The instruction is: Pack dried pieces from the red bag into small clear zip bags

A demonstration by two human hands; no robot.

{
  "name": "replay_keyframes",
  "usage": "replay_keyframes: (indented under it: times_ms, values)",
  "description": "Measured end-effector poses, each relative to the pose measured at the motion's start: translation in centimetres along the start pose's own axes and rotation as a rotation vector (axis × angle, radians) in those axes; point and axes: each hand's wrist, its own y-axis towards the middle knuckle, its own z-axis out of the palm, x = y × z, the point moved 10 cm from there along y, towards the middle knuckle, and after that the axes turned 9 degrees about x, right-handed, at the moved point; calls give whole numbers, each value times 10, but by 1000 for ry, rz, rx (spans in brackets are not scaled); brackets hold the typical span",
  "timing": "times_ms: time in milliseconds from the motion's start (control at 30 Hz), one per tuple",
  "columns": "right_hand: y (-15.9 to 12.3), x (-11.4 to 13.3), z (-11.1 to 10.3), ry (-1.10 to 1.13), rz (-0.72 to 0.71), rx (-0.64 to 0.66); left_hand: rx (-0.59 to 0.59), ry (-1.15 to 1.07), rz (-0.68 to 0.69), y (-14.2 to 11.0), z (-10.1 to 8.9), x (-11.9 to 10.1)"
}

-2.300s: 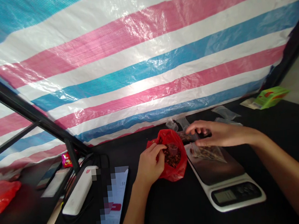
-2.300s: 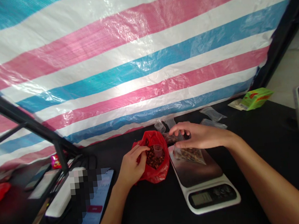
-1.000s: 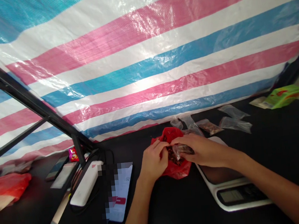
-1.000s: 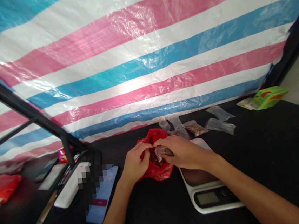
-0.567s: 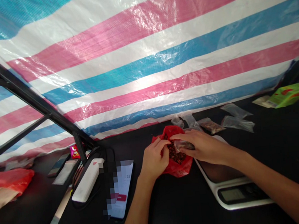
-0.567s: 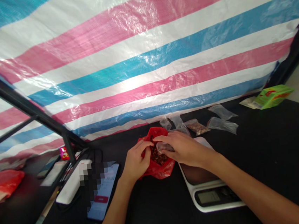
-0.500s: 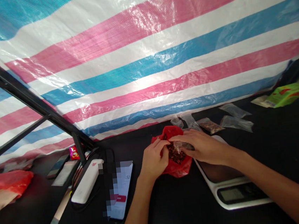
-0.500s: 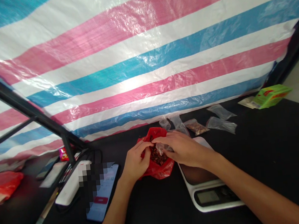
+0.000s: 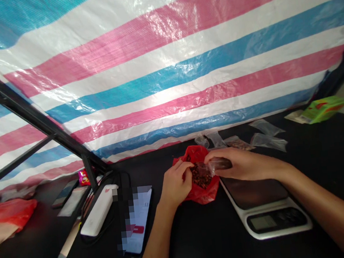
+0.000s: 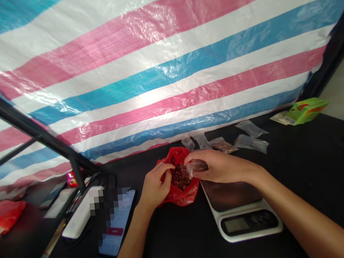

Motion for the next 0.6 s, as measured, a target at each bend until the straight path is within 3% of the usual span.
replay_keyframes:
  times_ms: [133,233,467,600]
  values:
    - [-25,-33,-10,14,177,148,-9,-7,12,-1,0,-1]
    - [-36,-45,-27,-38,175,102,-5,-7,20,-1,0,-2]
    - [-39,-62,-87,-77,192,-431,17,15,2,0,3,-2]
    - [-41,-63,-97,-132,187,-548,12,16,9,0,3,-2]
